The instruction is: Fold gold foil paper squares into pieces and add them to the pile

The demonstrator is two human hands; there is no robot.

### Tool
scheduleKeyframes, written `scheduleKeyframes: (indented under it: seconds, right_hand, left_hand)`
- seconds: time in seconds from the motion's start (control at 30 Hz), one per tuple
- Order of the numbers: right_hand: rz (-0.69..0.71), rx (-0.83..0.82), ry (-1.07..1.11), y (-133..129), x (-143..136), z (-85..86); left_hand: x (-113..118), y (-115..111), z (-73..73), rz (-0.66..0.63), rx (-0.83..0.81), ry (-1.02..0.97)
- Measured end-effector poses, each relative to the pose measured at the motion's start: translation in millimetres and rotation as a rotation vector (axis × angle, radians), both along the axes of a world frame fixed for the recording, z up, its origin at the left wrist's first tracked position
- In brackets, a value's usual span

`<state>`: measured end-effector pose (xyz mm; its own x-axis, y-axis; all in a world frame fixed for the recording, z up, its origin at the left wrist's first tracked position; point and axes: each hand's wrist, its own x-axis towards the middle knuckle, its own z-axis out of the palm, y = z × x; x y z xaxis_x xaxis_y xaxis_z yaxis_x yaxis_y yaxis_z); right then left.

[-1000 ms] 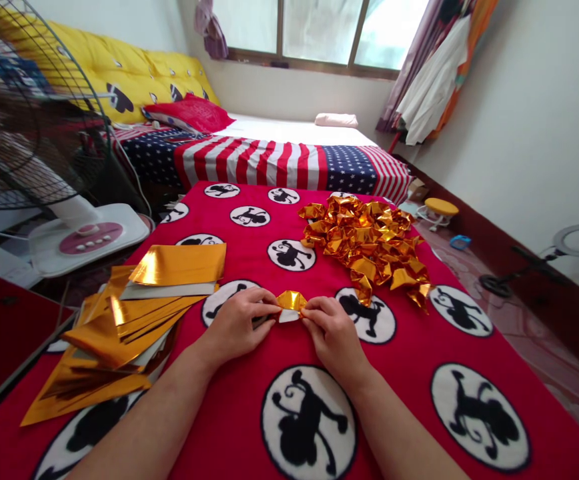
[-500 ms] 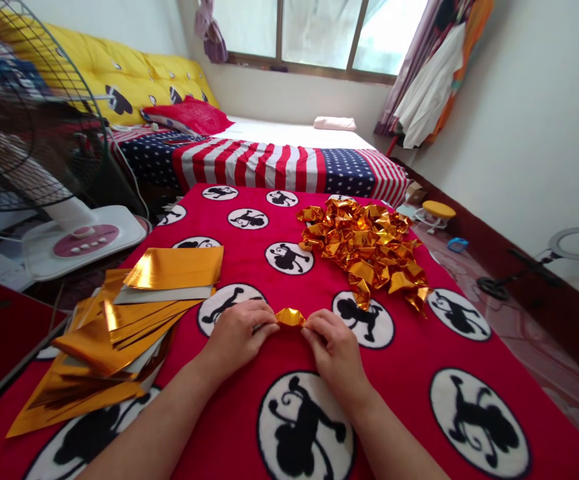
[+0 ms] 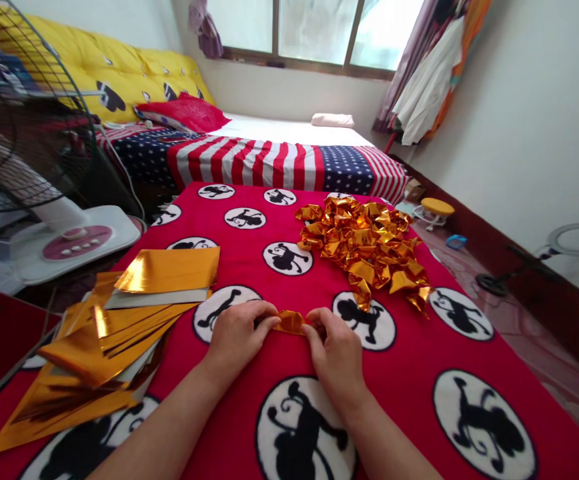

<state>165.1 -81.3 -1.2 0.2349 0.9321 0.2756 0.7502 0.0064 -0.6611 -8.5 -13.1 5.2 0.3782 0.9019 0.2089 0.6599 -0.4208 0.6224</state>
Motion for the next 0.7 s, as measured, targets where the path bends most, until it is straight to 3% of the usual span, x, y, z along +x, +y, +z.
scheduleKeyframes:
  seconds: [0.43,0.7]
  right_hand:
    - [-0.04,-0.031,-0.153,1.4,-6.5,3.3]
    - [-0.049,-0.043,-0.139,2.3,-6.5,3.1]
  left_hand:
    - [6.1,-2.6,-1.0,0.065,0.037,0.047]
    - [5.4,-2.2,-0.8,0.067,-0.006,0.027]
